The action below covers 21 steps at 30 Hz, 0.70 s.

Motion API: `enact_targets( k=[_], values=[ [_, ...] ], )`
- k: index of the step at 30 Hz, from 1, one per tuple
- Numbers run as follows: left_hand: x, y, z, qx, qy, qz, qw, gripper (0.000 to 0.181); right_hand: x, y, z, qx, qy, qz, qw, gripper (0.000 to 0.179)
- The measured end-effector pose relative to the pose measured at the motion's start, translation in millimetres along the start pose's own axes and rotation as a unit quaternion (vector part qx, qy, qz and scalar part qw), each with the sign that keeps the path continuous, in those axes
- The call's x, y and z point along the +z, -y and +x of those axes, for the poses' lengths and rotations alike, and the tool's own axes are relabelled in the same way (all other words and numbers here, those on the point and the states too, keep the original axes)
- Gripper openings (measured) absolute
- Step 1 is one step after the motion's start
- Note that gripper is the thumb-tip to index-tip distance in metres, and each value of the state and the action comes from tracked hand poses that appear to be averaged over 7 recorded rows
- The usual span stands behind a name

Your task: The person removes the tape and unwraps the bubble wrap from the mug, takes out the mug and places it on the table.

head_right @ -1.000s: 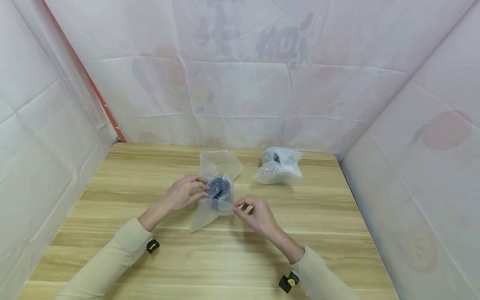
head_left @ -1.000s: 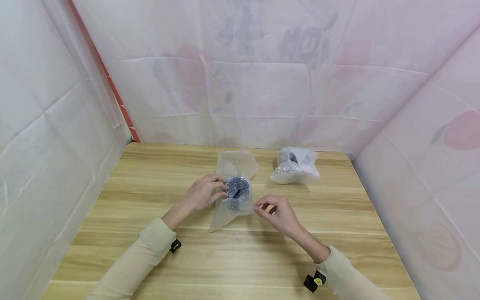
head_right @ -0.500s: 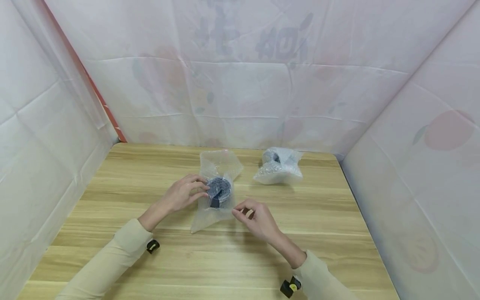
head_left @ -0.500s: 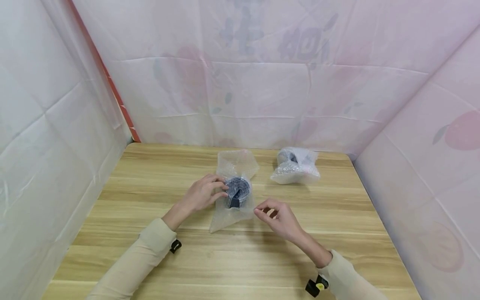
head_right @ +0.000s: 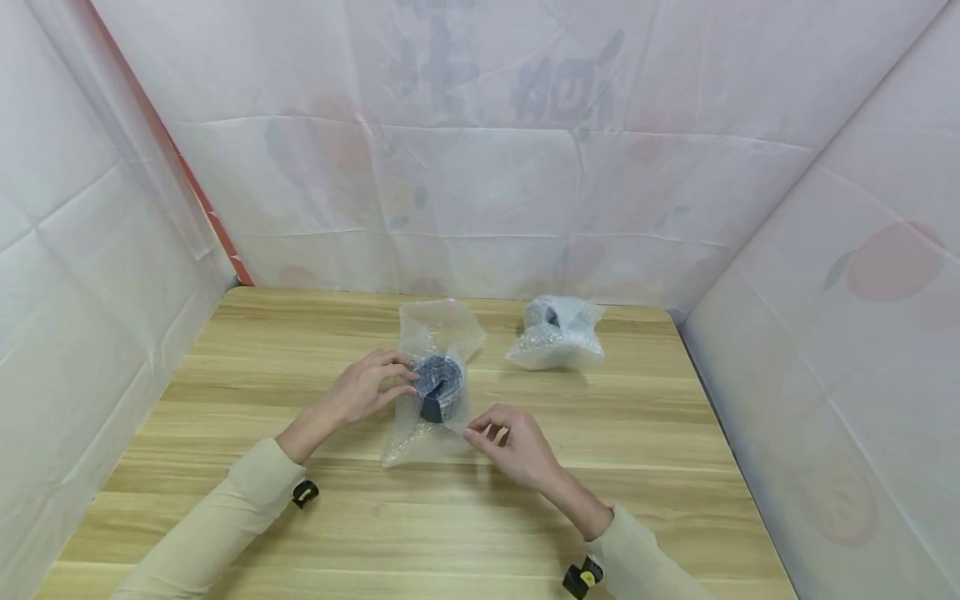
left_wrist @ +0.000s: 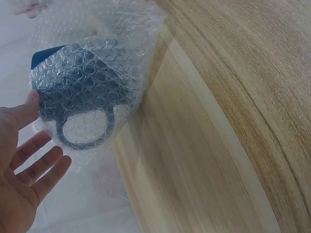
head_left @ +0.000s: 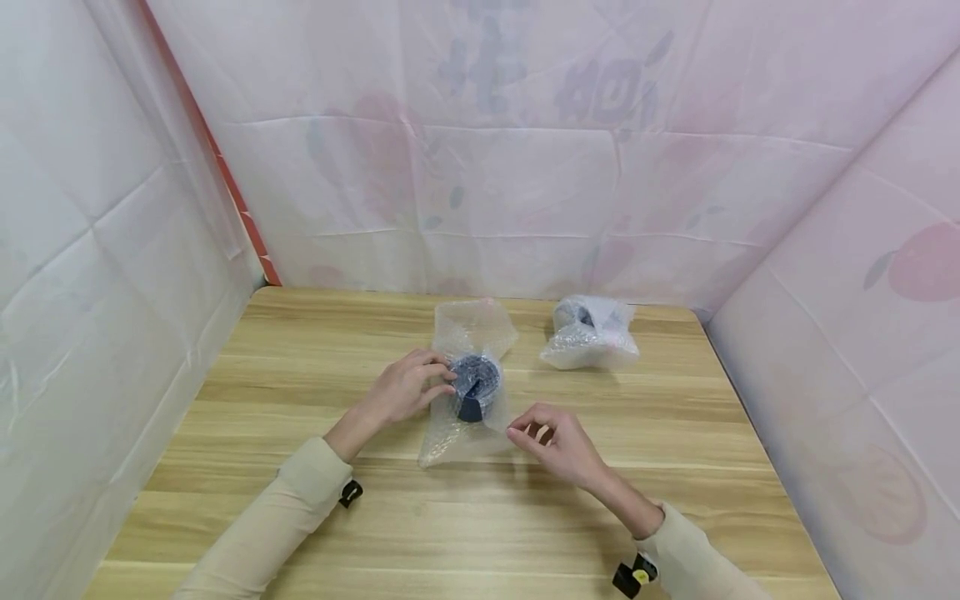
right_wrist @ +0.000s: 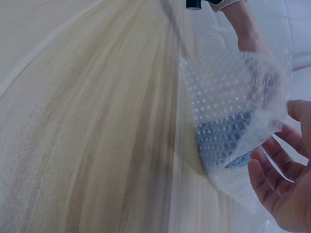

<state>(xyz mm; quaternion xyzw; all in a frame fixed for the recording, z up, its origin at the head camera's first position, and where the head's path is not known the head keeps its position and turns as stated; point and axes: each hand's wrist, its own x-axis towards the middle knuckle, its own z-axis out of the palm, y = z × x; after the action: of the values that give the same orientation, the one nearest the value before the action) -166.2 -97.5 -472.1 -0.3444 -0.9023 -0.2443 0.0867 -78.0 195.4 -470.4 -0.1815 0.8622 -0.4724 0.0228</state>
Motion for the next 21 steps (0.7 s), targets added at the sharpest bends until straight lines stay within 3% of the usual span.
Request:
enact_targets(
  k=[8, 21],
  values=[
    [0.7, 0.8, -0.5, 0.01, -0.011, -0.003, 0.9999, 0.023, 4, -10, -2.0, -0.021, 0.019, -0.031, 0.9991, 0.007],
    [1.7, 2.0, -0.8, 0.005, -0.009, -0.012, 0.9999, 0.022, 10, -17, -5.7, -0.039, 0.037, -0.065, 0.9965, 0.023]
  ],
)
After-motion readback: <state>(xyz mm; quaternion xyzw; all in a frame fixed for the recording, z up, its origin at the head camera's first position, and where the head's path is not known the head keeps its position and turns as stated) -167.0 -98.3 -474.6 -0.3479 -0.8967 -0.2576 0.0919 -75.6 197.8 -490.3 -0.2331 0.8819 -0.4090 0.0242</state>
